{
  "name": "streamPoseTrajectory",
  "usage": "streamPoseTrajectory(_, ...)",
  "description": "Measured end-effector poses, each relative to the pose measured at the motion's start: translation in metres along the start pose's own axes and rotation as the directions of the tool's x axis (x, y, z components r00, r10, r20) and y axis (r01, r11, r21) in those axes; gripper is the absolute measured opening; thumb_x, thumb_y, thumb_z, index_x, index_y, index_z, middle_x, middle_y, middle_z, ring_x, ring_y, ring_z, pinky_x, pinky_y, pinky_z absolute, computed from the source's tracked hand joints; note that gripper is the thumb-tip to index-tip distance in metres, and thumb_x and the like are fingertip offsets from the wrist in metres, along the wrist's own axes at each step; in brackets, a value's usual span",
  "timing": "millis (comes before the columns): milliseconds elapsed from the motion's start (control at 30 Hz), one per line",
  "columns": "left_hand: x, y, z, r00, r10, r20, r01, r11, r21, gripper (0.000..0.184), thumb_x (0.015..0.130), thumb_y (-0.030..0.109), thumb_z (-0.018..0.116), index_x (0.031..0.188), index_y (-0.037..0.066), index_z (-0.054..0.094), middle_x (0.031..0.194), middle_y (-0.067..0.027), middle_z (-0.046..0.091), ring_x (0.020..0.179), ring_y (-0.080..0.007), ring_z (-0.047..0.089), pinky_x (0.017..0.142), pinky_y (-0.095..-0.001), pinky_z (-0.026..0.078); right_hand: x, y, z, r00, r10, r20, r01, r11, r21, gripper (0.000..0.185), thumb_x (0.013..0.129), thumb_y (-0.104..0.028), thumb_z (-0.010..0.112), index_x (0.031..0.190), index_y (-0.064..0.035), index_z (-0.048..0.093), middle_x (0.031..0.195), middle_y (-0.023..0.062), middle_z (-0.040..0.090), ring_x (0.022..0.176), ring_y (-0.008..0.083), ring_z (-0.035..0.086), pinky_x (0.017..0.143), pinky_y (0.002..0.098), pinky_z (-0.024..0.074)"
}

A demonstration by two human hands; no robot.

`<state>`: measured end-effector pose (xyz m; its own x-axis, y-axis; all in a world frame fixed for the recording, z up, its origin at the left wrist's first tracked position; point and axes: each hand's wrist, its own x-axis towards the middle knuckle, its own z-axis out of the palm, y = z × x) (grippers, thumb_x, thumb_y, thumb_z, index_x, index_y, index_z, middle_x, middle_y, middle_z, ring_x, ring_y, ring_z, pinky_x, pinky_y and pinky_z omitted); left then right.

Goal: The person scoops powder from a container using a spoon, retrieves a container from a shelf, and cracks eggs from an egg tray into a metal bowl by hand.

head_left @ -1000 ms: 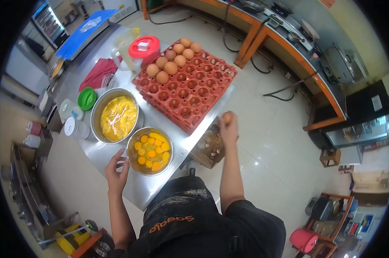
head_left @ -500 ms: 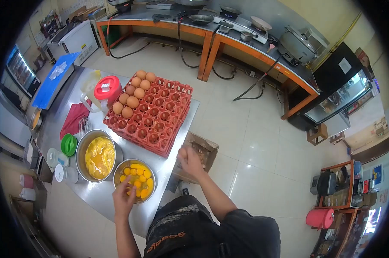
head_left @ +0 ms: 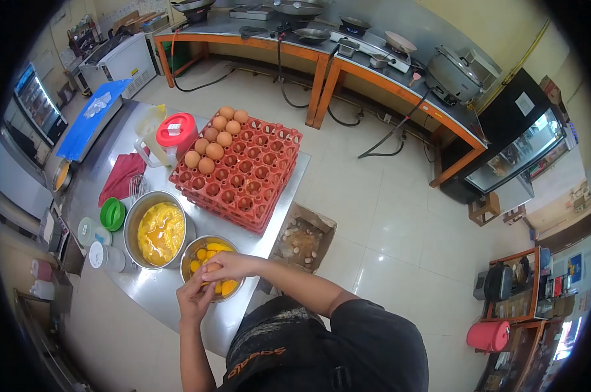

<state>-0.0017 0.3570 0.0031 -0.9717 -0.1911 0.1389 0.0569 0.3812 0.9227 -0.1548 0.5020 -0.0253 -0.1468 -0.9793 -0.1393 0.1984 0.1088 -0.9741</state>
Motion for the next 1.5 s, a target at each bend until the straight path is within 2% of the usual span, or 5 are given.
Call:
streamPoseTrajectory(200, -0.009, -0.033, 0.005, 0.983, 0.024, -0.18, 0.0, 0.991, 0.133, 0.047, 0.081, 0.002, 0.071, 0.127, -0.001, 0.066, 0.116, -0.0185, 0.073, 0.101, -0.0217, 0.072, 0.086, -0.0312, 0.057, 0.021, 0.004, 0.006, 0.988, 0.137, -0.064, -0.145, 0.981, -0.127, 0.039, 0.091, -0.044, 0.072, 0.106, -0.0085, 0.073, 0.068, -0.0033, 0.057, 0.049, 0.0058, 0.047, 0.042, 0.0216, 0.0353)
streamPoseTrajectory(1033, -0.019, -0.046, -0.004, 0.967, 0.035, -0.252, -0.018, 0.997, 0.069, 0.042, 0.08, 0.003, 0.069, 0.122, 0.002, 0.069, 0.11, -0.0177, 0.074, 0.087, -0.0246, 0.075, 0.08, -0.0326, 0.059, 0.039, -0.029, -0.004, 0.924, 0.383, -0.006, -0.377, 0.906, -0.19, 0.026, 0.079, -0.032, 0.082, 0.085, -0.009, 0.072, 0.059, -0.0003, 0.057, 0.047, 0.0108, 0.052, 0.043, 0.0262, 0.0401)
streamPoseTrajectory(1133, -0.012, -0.043, -0.023, 0.965, 0.261, -0.001, -0.228, 0.846, 0.483, 0.043, 0.078, 0.003, 0.069, 0.121, 0.0, 0.069, 0.111, -0.0172, 0.073, 0.09, -0.0301, 0.073, 0.083, -0.0363, 0.058, 0.043, -0.02, -0.021, 0.997, 0.068, 0.031, -0.013, 0.573, -0.82, 0.034, 0.073, -0.033, 0.084, 0.094, -0.0073, 0.074, 0.071, 0.0095, 0.069, 0.066, 0.0241, 0.068, 0.059, 0.0359, 0.0533)
streamPoseTrajectory(1233, 0.001, -0.014, -0.036, 0.984, 0.063, 0.168, -0.163, 0.707, 0.689, 0.044, 0.077, 0.006, 0.069, 0.121, 0.001, 0.067, 0.116, -0.0175, 0.071, 0.095, -0.037, 0.07, 0.087, -0.0424, 0.058, 0.043, -0.069, -0.001, 0.976, 0.208, -0.068, -0.098, 0.139, -0.985, 0.048, 0.071, -0.036, 0.083, 0.111, -0.01, 0.073, 0.083, 0.0156, 0.07, 0.085, 0.0353, 0.069, 0.074, 0.0415, 0.0535)
streamPoseTrajectory(1500, 0.031, 0.034, 0.011, 0.996, 0.076, 0.041, -0.082, 0.984, 0.16, 0.049, 0.081, 0.009, 0.079, 0.126, 0.004, 0.06, 0.116, -0.015, 0.072, 0.095, -0.0245, 0.074, 0.083, -0.0342, 0.059, -0.044, -0.065, -0.019, 0.962, -0.195, -0.193, 0.045, 0.807, -0.589, 0.049, 0.086, -0.038, 0.078, 0.119, -0.0057, 0.061, 0.097, 0.0141, 0.071, 0.086, 0.0279, 0.07, 0.078, 0.0379, 0.0539)
